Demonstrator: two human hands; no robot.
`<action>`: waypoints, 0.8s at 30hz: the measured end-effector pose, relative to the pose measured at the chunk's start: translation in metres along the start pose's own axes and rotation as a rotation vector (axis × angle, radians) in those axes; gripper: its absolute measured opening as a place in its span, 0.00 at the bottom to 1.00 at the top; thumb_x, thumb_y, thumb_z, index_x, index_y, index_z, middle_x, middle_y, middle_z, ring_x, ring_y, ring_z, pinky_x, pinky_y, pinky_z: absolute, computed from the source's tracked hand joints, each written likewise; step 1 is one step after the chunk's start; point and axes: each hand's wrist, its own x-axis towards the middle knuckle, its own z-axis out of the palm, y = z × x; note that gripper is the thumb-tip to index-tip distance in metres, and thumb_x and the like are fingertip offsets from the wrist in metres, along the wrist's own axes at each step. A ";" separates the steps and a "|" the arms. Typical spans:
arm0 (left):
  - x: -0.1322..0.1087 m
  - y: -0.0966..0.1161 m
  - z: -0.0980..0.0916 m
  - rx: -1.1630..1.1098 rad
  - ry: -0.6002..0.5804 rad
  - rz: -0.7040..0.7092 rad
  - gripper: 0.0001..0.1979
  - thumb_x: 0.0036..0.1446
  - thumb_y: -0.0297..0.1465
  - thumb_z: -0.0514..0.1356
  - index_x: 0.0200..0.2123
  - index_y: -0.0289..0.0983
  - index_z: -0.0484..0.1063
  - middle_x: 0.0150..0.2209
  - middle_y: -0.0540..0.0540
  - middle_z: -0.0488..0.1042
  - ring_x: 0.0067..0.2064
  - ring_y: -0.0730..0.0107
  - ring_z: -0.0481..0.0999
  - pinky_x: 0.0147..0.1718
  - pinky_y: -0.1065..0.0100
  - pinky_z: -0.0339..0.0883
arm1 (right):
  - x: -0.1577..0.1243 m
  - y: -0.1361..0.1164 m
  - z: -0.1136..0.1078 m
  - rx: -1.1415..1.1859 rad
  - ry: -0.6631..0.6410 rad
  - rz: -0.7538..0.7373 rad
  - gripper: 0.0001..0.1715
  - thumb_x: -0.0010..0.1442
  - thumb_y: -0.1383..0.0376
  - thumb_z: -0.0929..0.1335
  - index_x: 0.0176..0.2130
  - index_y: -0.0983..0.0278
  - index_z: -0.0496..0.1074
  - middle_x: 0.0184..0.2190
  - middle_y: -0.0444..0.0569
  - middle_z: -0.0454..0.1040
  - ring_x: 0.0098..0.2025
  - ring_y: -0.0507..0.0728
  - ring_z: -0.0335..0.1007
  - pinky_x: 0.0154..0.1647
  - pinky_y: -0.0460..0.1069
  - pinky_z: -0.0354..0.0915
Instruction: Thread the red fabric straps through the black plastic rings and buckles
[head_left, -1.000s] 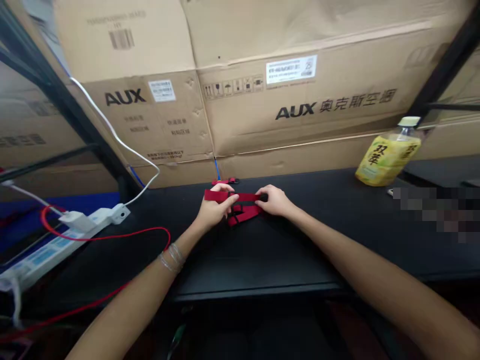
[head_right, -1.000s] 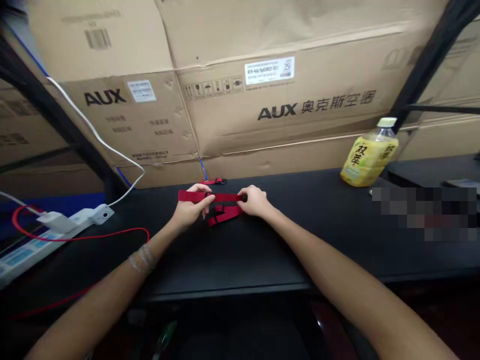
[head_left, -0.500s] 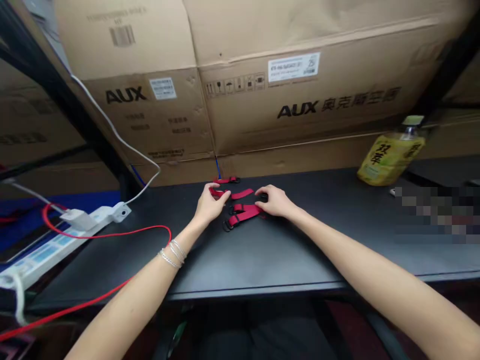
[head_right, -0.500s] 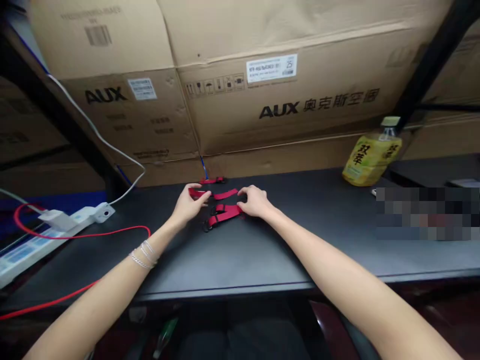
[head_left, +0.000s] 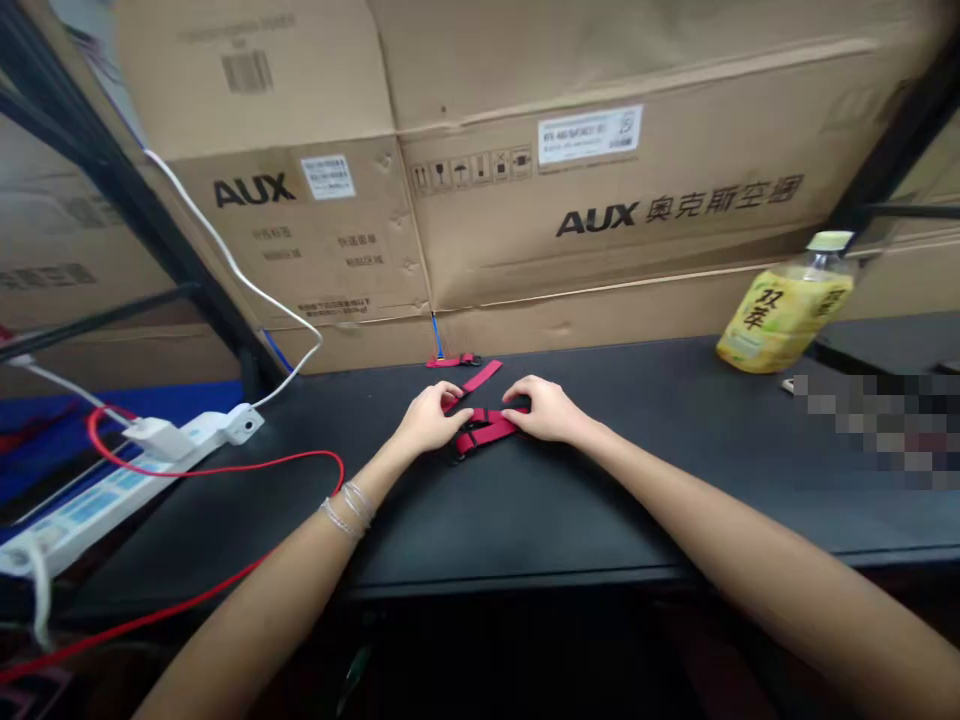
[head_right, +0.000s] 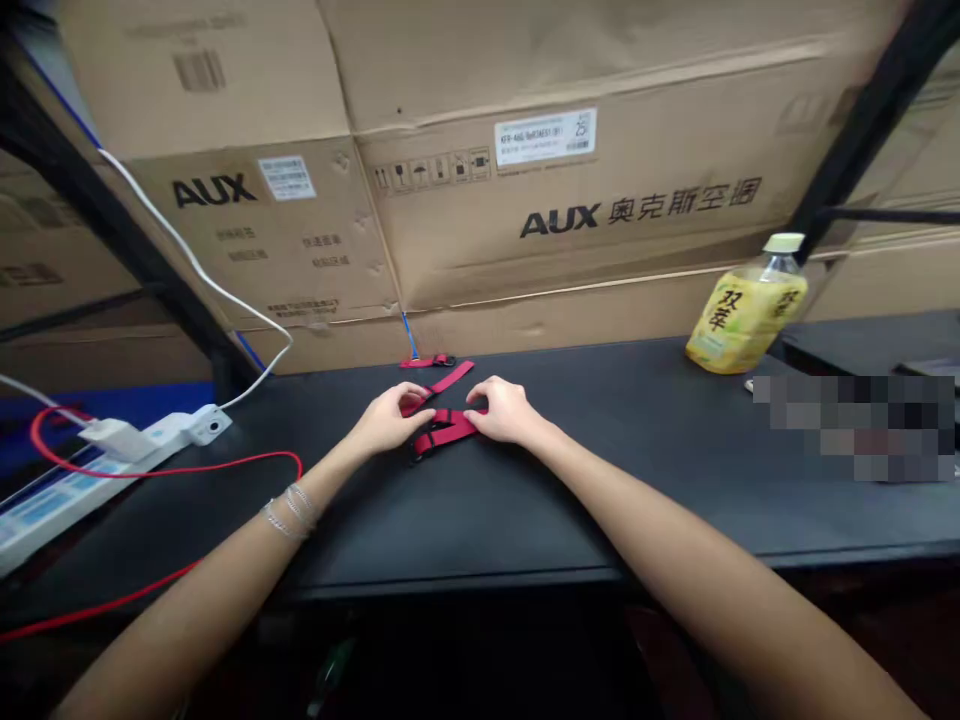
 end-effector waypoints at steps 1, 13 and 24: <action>-0.001 0.000 0.000 0.015 -0.031 0.014 0.17 0.49 0.41 0.64 0.41 0.38 0.72 0.43 0.41 0.75 0.45 0.58 0.75 0.48 0.58 0.67 | -0.001 -0.001 0.000 0.020 0.004 -0.023 0.11 0.54 0.63 0.71 0.38 0.64 0.76 0.42 0.53 0.76 0.45 0.58 0.72 0.51 0.54 0.64; -0.006 0.012 -0.007 0.021 -0.085 0.062 0.11 0.50 0.39 0.63 0.35 0.40 0.75 0.38 0.43 0.78 0.40 0.58 0.76 0.42 0.61 0.67 | -0.012 -0.019 0.000 0.102 -0.202 -0.267 0.21 0.49 0.54 0.74 0.42 0.60 0.78 0.52 0.54 0.69 0.52 0.62 0.68 0.55 0.57 0.61; -0.006 0.013 -0.009 0.034 -0.138 0.015 0.12 0.49 0.41 0.63 0.33 0.39 0.76 0.31 0.46 0.78 0.30 0.67 0.74 0.29 0.70 0.63 | -0.013 -0.019 -0.001 0.073 -0.274 -0.261 0.13 0.57 0.62 0.70 0.42 0.61 0.77 0.52 0.55 0.68 0.51 0.61 0.68 0.56 0.57 0.61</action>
